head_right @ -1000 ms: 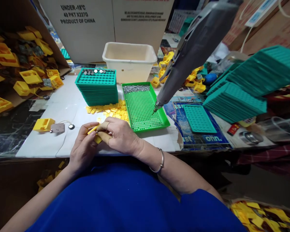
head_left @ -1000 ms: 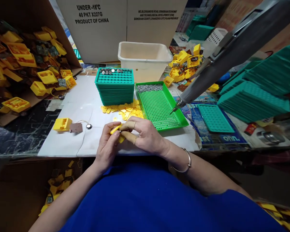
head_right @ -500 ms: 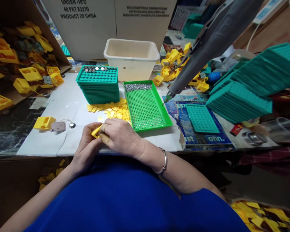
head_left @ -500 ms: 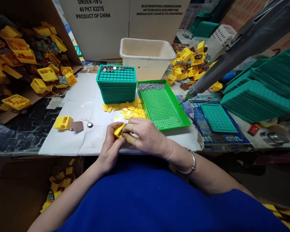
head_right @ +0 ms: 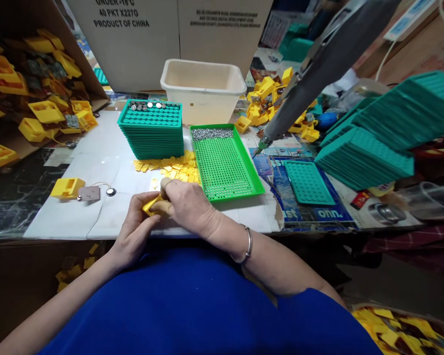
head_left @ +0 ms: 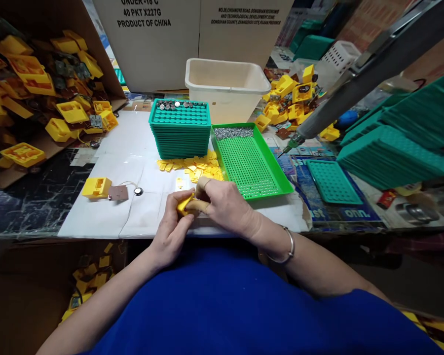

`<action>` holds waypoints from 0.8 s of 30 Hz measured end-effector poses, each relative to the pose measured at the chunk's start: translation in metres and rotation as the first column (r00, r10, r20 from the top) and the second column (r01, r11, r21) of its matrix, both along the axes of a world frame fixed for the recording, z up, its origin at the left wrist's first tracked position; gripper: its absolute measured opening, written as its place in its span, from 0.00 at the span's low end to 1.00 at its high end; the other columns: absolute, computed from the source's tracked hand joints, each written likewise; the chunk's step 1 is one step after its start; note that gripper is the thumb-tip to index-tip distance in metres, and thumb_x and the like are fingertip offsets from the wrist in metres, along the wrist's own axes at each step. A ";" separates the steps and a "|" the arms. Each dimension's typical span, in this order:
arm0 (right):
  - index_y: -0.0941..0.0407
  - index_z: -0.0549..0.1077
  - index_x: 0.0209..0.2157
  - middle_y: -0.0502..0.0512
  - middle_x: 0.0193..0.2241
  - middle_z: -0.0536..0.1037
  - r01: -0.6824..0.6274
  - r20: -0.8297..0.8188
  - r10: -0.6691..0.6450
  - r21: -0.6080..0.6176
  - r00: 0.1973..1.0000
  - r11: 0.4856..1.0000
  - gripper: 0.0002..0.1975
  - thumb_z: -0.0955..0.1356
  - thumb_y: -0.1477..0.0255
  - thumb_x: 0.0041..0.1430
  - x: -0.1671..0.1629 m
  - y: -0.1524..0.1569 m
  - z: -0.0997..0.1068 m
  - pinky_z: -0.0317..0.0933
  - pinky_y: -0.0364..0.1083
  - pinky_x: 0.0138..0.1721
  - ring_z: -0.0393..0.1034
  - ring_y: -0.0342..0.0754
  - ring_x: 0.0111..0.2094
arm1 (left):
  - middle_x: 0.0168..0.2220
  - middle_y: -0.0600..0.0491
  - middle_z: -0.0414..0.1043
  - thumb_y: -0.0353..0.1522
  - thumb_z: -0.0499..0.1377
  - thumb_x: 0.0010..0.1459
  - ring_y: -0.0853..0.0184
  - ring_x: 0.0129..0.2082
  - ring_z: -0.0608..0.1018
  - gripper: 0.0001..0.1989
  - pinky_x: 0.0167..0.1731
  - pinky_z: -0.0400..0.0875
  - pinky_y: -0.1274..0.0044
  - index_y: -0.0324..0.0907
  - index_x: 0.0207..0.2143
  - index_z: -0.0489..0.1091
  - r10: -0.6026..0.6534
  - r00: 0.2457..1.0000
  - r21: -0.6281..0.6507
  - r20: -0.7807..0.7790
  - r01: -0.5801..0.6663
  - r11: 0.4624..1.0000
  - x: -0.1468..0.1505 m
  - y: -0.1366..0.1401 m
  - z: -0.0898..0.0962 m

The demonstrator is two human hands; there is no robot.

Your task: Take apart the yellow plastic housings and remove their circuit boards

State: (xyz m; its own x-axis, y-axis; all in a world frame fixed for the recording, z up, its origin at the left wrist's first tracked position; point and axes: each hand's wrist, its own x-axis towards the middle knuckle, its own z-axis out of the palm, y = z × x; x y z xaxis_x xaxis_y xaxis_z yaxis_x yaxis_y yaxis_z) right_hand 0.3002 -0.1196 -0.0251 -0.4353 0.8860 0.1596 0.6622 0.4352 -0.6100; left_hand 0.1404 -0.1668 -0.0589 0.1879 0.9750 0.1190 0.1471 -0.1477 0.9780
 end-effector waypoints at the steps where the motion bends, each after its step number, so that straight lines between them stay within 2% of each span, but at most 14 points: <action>1: 0.59 0.69 0.27 0.46 0.23 0.70 0.000 -0.025 -0.001 -0.062 1.000 0.998 0.12 0.73 0.68 0.55 0.002 0.004 0.002 0.51 0.41 0.30 0.59 0.38 0.25 | 0.46 0.50 0.68 0.32 0.55 0.62 0.61 0.48 0.71 0.15 0.51 0.66 0.68 0.45 0.51 0.63 0.001 1.000 -0.044 0.017 0.000 0.999 -0.002 -0.001 0.001; 4: 0.59 0.69 0.25 0.45 0.21 0.69 -0.154 -0.112 0.128 -0.269 0.985 0.951 0.14 0.73 0.66 0.57 0.005 0.020 0.011 0.51 0.40 0.29 0.60 0.37 0.24 | 0.45 0.52 0.70 0.34 0.59 0.61 0.62 0.47 0.73 0.16 0.50 0.67 0.68 0.47 0.52 0.64 0.037 0.984 -0.209 0.174 0.000 0.978 -0.008 -0.002 0.006; 6: 0.61 0.73 0.29 0.48 0.24 0.74 -0.220 -0.123 0.191 -0.312 0.974 0.924 0.12 0.69 0.67 0.61 0.002 0.033 0.020 0.54 0.40 0.31 0.64 0.38 0.26 | 0.46 0.51 0.73 0.34 0.60 0.59 0.60 0.47 0.75 0.17 0.49 0.69 0.67 0.47 0.50 0.64 0.101 0.931 -0.302 0.351 0.010 0.953 -0.015 0.000 0.012; 7: 0.61 0.75 0.32 0.50 0.27 0.77 -0.207 -0.075 0.193 -0.290 0.978 0.934 0.11 0.68 0.68 0.63 -0.001 0.040 0.024 0.55 0.40 0.32 0.66 0.39 0.28 | 0.47 0.50 0.74 0.34 0.61 0.59 0.59 0.48 0.76 0.15 0.48 0.71 0.66 0.46 0.48 0.64 0.143 0.893 -0.338 0.427 0.011 0.941 -0.018 0.002 0.016; 9: 0.61 0.77 0.38 0.56 0.35 0.80 -0.145 0.141 0.172 -0.186 0.975 0.972 0.09 0.66 0.71 0.64 -0.012 0.051 0.030 0.55 0.42 0.35 0.69 0.42 0.34 | 0.48 0.48 0.75 0.32 0.61 0.57 0.56 0.48 0.78 0.12 0.47 0.73 0.64 0.44 0.44 0.66 0.227 0.826 -0.414 0.515 0.008 0.910 -0.026 0.006 0.024; 10: 0.60 0.78 0.40 0.58 0.39 0.80 -0.144 0.277 0.174 -0.125 0.945 0.982 0.09 0.65 0.73 0.65 -0.019 0.056 0.031 0.55 0.43 0.35 0.70 0.44 0.37 | 0.49 0.47 0.76 0.31 0.61 0.56 0.55 0.48 0.79 0.11 0.48 0.74 0.63 0.43 0.42 0.66 0.261 0.804 -0.453 0.534 0.011 0.891 -0.030 0.009 0.028; 12: 0.60 0.77 0.43 0.62 0.44 0.78 -0.237 0.502 0.234 -0.058 0.833 0.970 0.12 0.62 0.76 0.66 -0.030 0.064 0.031 0.53 0.44 0.34 0.71 0.48 0.41 | 0.48 0.46 0.77 0.32 0.61 0.57 0.54 0.48 0.80 0.11 0.49 0.75 0.64 0.42 0.43 0.68 0.305 0.775 -0.518 0.553 0.033 0.855 -0.036 0.012 0.034; 14: 0.60 0.77 0.44 0.63 0.45 0.77 -0.356 0.604 0.304 -0.035 0.737 0.934 0.14 0.60 0.77 0.67 -0.037 0.069 0.027 0.51 0.45 0.32 0.70 0.49 0.41 | 0.45 0.46 0.79 0.32 0.61 0.57 0.55 0.48 0.81 0.11 0.48 0.76 0.65 0.41 0.43 0.69 0.315 0.759 -0.533 0.570 0.050 0.844 -0.039 0.013 0.035; 16: 0.60 0.77 0.42 0.63 0.43 0.78 -0.430 0.632 0.337 -0.006 0.698 0.903 0.13 0.61 0.76 0.66 -0.038 0.073 0.020 0.50 0.45 0.30 0.70 0.49 0.40 | 0.40 0.47 0.80 0.31 0.62 0.56 0.56 0.44 0.82 0.10 0.43 0.78 0.68 0.41 0.42 0.69 0.310 0.765 -0.523 0.565 0.041 0.851 -0.038 0.012 0.032; 20: 0.60 0.78 0.39 0.62 0.40 0.79 -0.493 0.622 0.355 0.058 0.698 0.868 0.12 0.62 0.78 0.66 -0.036 0.076 0.009 0.51 0.46 0.31 0.69 0.49 0.38 | 0.32 0.49 0.81 0.30 0.63 0.53 0.61 0.30 0.83 0.10 0.25 0.77 0.75 0.40 0.38 0.69 0.261 0.816 -0.468 0.515 0.013 0.884 -0.027 0.008 0.024; 22: 0.60 0.77 0.39 0.62 0.39 0.79 -0.506 0.606 0.369 0.066 0.705 0.860 0.12 0.61 0.78 0.66 -0.035 0.075 0.005 0.55 0.47 0.33 0.69 0.49 0.38 | 0.31 0.50 0.80 0.32 0.64 0.53 0.62 0.28 0.82 0.11 0.21 0.75 0.78 0.41 0.38 0.68 0.219 0.842 -0.430 0.493 0.018 0.902 -0.020 0.008 0.021; 24: 0.62 0.76 0.40 0.64 0.40 0.78 -0.468 0.561 0.363 0.050 0.744 0.882 0.13 0.60 0.78 0.67 -0.035 0.072 0.006 0.58 0.47 0.36 0.69 0.49 0.38 | 0.31 0.50 0.80 0.33 0.64 0.53 0.63 0.28 0.82 0.11 0.20 0.73 0.79 0.41 0.38 0.68 0.193 0.856 -0.411 0.479 0.024 0.912 -0.015 0.008 0.021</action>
